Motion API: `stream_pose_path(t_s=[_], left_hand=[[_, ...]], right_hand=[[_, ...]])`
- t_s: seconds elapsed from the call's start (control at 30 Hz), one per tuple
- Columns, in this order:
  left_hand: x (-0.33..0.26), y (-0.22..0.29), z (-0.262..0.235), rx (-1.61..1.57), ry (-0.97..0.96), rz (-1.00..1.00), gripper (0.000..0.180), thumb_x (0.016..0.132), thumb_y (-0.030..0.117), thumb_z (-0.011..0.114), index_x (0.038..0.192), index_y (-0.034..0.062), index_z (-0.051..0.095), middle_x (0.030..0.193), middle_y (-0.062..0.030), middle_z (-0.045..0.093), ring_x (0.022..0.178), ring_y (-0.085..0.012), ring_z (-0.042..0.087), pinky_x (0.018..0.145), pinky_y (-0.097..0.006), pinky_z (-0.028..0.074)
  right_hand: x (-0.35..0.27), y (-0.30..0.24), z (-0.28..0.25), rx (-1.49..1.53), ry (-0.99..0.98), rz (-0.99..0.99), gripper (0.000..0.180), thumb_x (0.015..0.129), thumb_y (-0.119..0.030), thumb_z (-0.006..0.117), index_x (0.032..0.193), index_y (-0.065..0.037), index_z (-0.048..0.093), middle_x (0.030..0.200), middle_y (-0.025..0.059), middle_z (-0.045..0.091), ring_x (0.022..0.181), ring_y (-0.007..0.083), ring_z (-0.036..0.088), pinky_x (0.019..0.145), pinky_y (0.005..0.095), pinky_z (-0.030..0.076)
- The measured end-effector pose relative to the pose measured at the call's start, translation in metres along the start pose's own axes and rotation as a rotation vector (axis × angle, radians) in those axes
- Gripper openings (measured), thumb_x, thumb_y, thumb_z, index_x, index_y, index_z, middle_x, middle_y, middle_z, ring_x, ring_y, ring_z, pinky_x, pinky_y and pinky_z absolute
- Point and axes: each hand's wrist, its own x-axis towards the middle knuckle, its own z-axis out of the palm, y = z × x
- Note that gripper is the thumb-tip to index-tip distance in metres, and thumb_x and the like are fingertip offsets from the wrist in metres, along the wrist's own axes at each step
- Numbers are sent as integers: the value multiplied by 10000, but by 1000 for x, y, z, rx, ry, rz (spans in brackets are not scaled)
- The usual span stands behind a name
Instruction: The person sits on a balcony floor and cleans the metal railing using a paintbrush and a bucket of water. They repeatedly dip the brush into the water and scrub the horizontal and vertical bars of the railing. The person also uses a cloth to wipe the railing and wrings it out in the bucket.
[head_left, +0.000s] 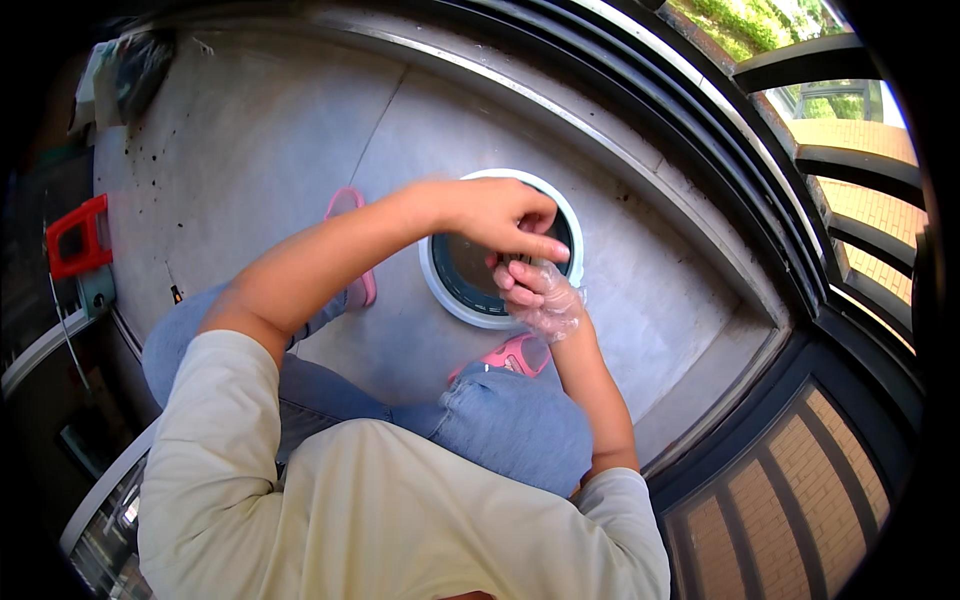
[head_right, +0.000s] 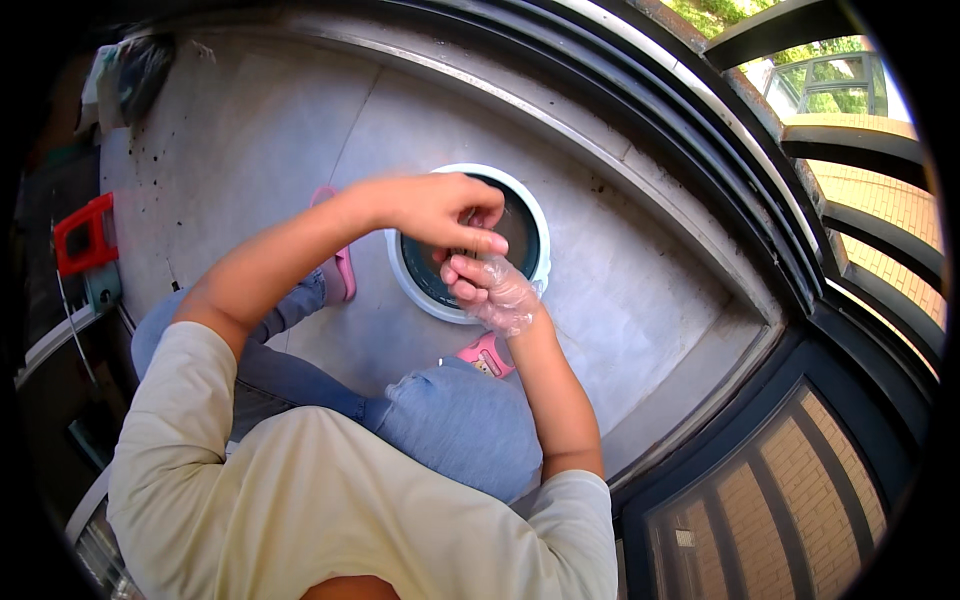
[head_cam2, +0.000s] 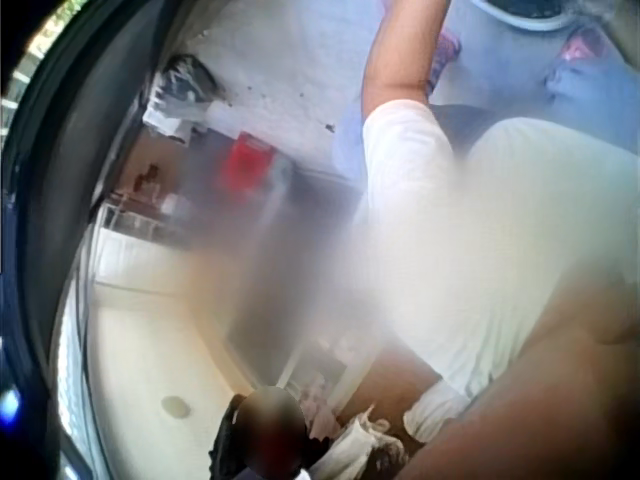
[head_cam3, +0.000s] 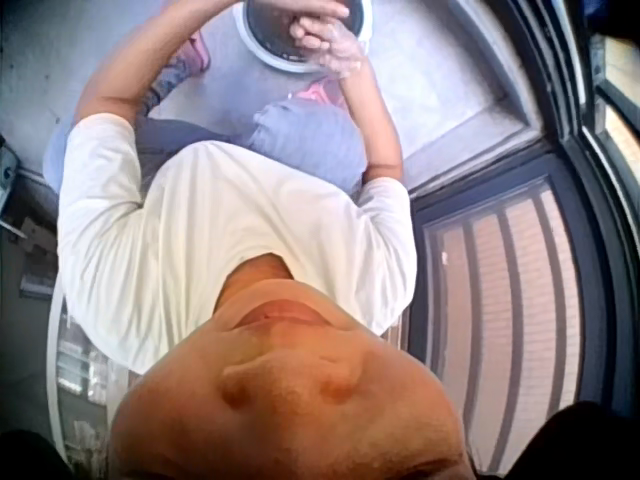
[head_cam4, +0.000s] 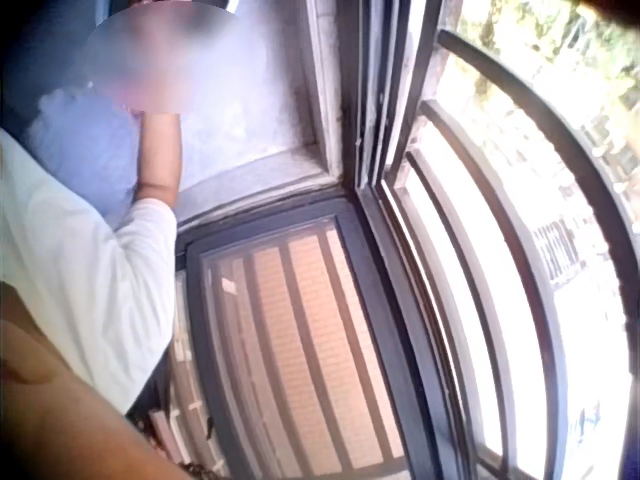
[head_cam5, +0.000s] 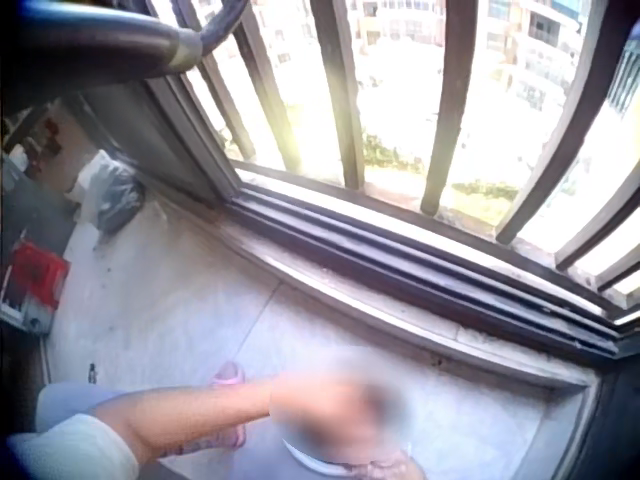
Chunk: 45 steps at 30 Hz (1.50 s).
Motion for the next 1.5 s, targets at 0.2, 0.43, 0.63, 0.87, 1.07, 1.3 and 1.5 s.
stream_pose_path(t_s=[0.2, 0.43, 0.63, 0.87, 1.07, 1.3, 1.5], left_hand=[[-7, 27, -14, 259, -258, 156, 613, 856, 564, 407, 676, -10, 530, 706, -202, 569, 677, -380, 552, 623, -430, 447], [-21, 42, -30, 295, -244, 162, 532, 906, 393, 389, 569, 10, 540, 619, -196, 571, 598, -385, 534, 563, -435, 439], [-23, 5, -2, 159, 33, -93, 498, 906, 313, 409, 572, -31, 541, 557, -218, 540, 537, -414, 522, 530, -424, 441], [-20, -62, 62, -40, 355, -609, 476, 879, 319, 383, 712, -52, 629, 676, -276, 586, 699, -428, 594, 692, -453, 466], [-8, -97, 65, -139, 339, -722, 515, 870, 404, 400, 856, -51, 640, 808, -256, 624, 808, -352, 614, 741, -393, 453], [-24, 23, -5, 223, -100, -295, 509, 862, 458, 458, 805, -11, 647, 711, -209, 615, 644, -344, 590, 618, -395, 464], [-37, 51, -15, 265, -230, -255, 535, 907, 426, 401, 683, 16, 663, 583, -195, 585, 591, -372, 578, 616, -407, 480]], right_hand=[[-4, 2, 33, -99, -270, 29, 306, 831, -254, 641, 968, -34, 477, 584, -41, 397, 431, 29, 336, 413, 183, 250], [4, 0, 61, -75, -408, 166, 259, 888, -242, 571, 718, -120, 417, 540, -53, 306, 475, 53, 267, 449, 214, 216], [40, 10, 39, -1234, 290, -583, 199, 851, -251, 539, 826, -58, 581, 636, 101, 587, 562, 225, 572, 541, 372, 442], [55, 7, 8, -1873, 669, -329, 214, 769, -235, 540, 824, -57, 645, 821, 185, 650, 771, 361, 630, 701, 433, 505], [74, 4, -16, -1839, 767, -317, 216, 767, -233, 541, 813, -49, 644, 832, 192, 642, 793, 357, 625, 688, 414, 502], [21, -2, 25, -348, -206, 183, 274, 846, -181, 621, 644, -156, 436, 528, -80, 249, 449, 41, 220, 417, 224, 166], [8, 2, 58, -483, -191, 168, 271, 872, -229, 569, 647, -133, 453, 553, -36, 349, 487, 83, 329, 459, 245, 268]])
